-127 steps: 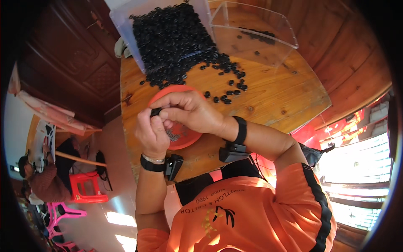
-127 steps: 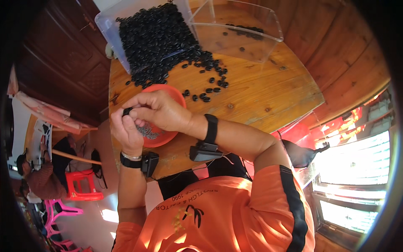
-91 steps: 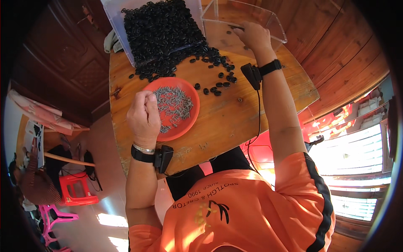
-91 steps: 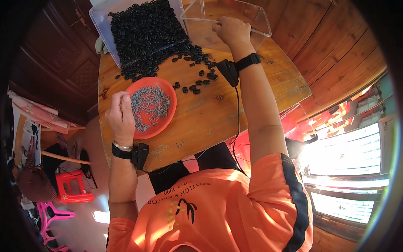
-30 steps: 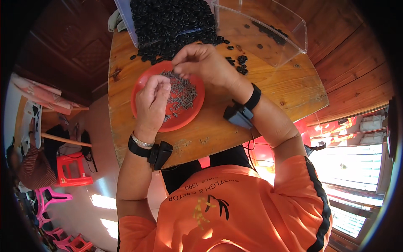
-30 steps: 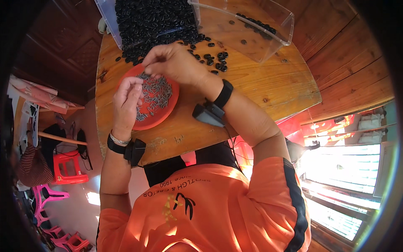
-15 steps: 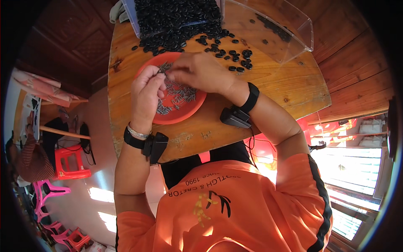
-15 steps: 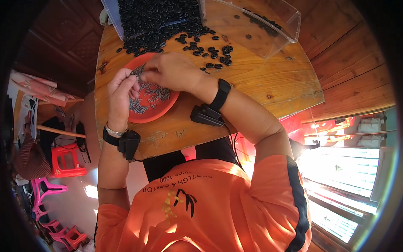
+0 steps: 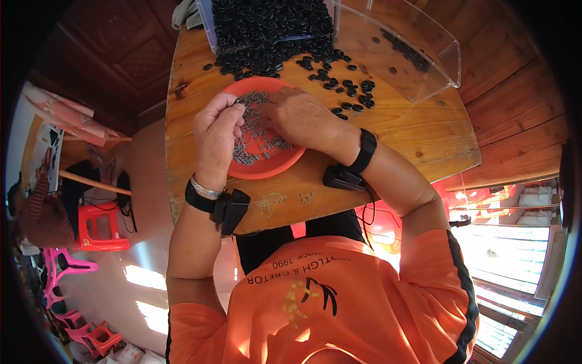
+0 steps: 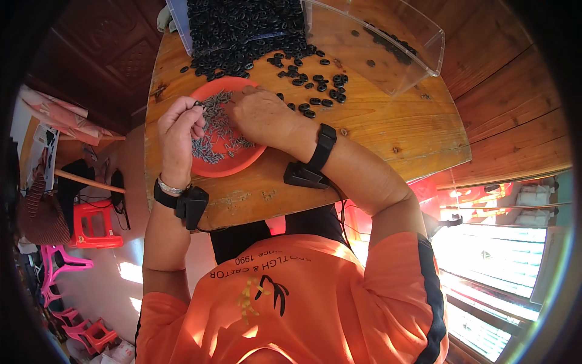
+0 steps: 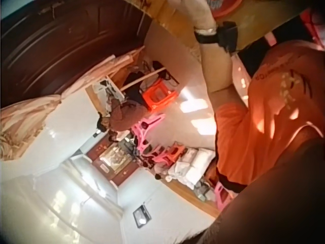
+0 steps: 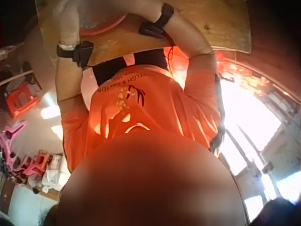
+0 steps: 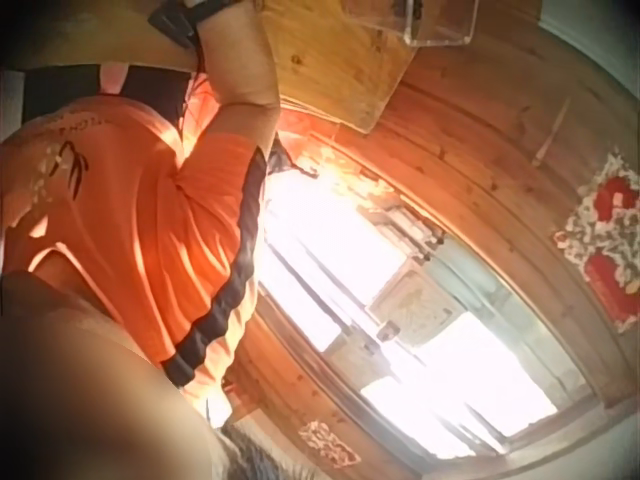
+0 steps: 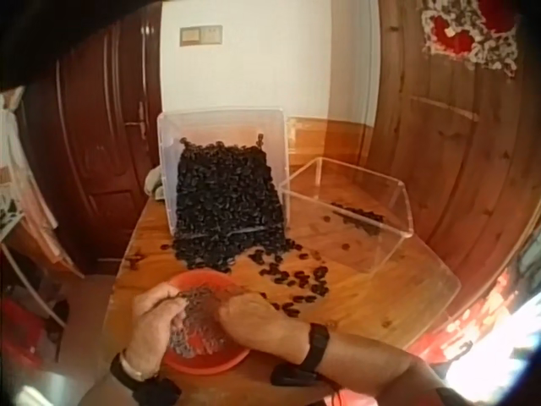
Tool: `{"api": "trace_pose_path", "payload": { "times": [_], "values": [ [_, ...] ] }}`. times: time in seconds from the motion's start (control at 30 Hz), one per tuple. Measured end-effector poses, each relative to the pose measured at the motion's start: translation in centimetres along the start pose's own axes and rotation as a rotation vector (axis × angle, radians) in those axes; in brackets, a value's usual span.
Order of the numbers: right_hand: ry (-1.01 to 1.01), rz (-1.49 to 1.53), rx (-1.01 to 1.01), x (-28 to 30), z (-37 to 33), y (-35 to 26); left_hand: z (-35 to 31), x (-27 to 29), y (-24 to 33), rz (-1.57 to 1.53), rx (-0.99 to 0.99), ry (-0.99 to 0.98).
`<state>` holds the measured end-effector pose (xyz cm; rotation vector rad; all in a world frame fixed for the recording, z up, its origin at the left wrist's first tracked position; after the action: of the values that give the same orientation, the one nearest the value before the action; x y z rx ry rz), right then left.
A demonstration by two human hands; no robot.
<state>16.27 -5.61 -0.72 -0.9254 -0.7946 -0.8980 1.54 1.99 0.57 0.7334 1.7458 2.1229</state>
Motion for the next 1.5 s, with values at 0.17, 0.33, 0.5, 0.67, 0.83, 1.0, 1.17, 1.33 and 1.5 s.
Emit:
{"api": "trace_pose_path", "payload": {
  "times": [0.17,0.33,0.5,0.67,0.83,1.0,1.17,1.33,1.5],
  "values": [
    [-0.028,0.101,0.001,0.8,-0.2,-1.1,0.0,0.1,0.3,-0.023,-0.012,0.038],
    [-0.064,0.111,-0.046,-0.2,-0.1,-0.5,-0.3,-0.1,0.6,0.014,-0.019,0.024],
    [-0.014,0.253,-0.107,-0.1,0.2,0.5,-0.3,-0.2,0.5,0.022,-0.013,0.015],
    [-0.151,0.250,-0.077,1.1,-0.1,-0.5,-0.3,0.0,0.6,-0.029,-0.026,0.034],
    [-0.109,0.291,0.034,0.1,-0.4,-1.9,-0.2,0.0,0.3,-0.026,-0.030,0.015],
    [-0.100,0.286,-0.021,-0.5,-0.1,-1.1,-0.2,0.1,0.5,0.006,-0.007,0.043],
    [0.057,0.359,-0.043,0.2,0.3,-0.2,-0.2,0.2,0.5,-0.020,-0.040,0.036],
    [0.069,0.959,-0.329,0.0,0.5,1.2,-0.3,0.2,0.5,-0.051,-0.041,0.022],
    [0.014,1.272,-0.412,0.2,0.6,1.5,-0.5,0.4,0.7,-0.070,-0.031,-0.011]
  ]
}}
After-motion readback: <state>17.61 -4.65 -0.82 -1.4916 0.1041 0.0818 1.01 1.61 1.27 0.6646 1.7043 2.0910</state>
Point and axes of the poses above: each hand's wrist, its own z-axis towards the middle knuckle, its own x-axis out of the back of the hand, y = z × x, the point moved 2 cm from there along z, towards the middle knuckle, and after that the axes turned 11 degrees about z, right-handed, at the moved point
